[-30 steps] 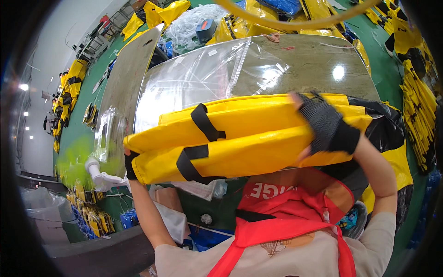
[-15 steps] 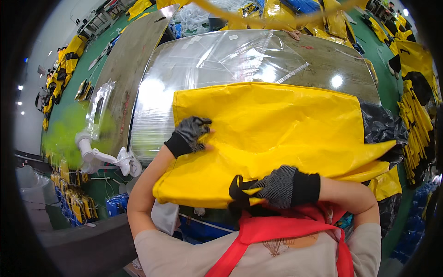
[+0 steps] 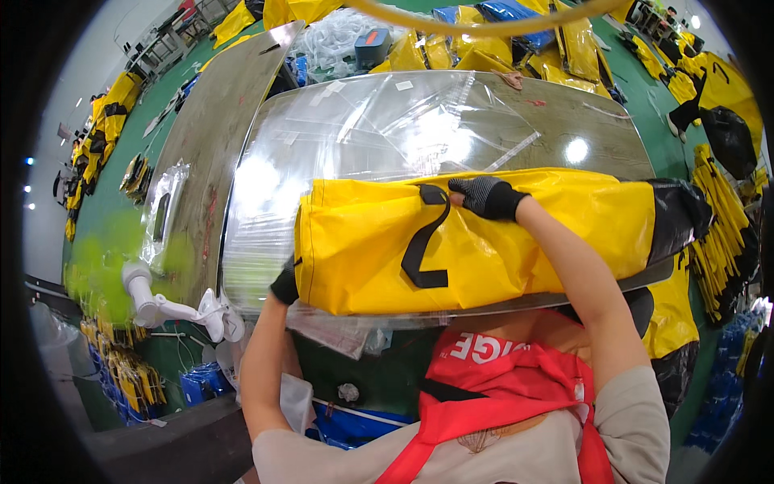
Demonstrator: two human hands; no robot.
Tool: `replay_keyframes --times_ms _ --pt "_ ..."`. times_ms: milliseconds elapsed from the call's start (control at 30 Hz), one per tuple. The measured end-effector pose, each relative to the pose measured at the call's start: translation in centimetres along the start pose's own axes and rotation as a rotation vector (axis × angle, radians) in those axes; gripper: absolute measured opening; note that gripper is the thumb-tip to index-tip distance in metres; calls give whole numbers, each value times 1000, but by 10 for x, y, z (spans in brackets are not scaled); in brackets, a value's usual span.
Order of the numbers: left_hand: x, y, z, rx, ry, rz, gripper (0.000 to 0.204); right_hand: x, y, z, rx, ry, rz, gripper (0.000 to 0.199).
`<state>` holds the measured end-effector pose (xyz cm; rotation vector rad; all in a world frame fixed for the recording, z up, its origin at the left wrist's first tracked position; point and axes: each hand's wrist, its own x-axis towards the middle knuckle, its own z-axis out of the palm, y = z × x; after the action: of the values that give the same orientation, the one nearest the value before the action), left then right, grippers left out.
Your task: The person folds yellow raincoats on a table, then places each folded item into a clear plastic bag. The process is repeated for multiple raincoats in a factory setting.
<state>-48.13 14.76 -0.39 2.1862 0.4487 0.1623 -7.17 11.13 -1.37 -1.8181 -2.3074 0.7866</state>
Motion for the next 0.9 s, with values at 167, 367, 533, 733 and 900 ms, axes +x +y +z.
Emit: replay_keyframes --times_ms 167,367,533,733,900 --pt "-82 -5 39 -581 478 -286 57 -1 -22 -18 17 -70 37 51" --pt "-36 -3 82 -393 1277 -590 37 7 -20 -12 -216 282 -141 30" --pt "20 51 67 735 1369 -387 55 25 6 23 -222 369 -116 27" --pt "148 86 88 817 338 -145 64 -21 29 -23 -4 310 -291 67" --pt "133 82 90 884 411 -215 64 -229 128 -202 -202 294 173 100"
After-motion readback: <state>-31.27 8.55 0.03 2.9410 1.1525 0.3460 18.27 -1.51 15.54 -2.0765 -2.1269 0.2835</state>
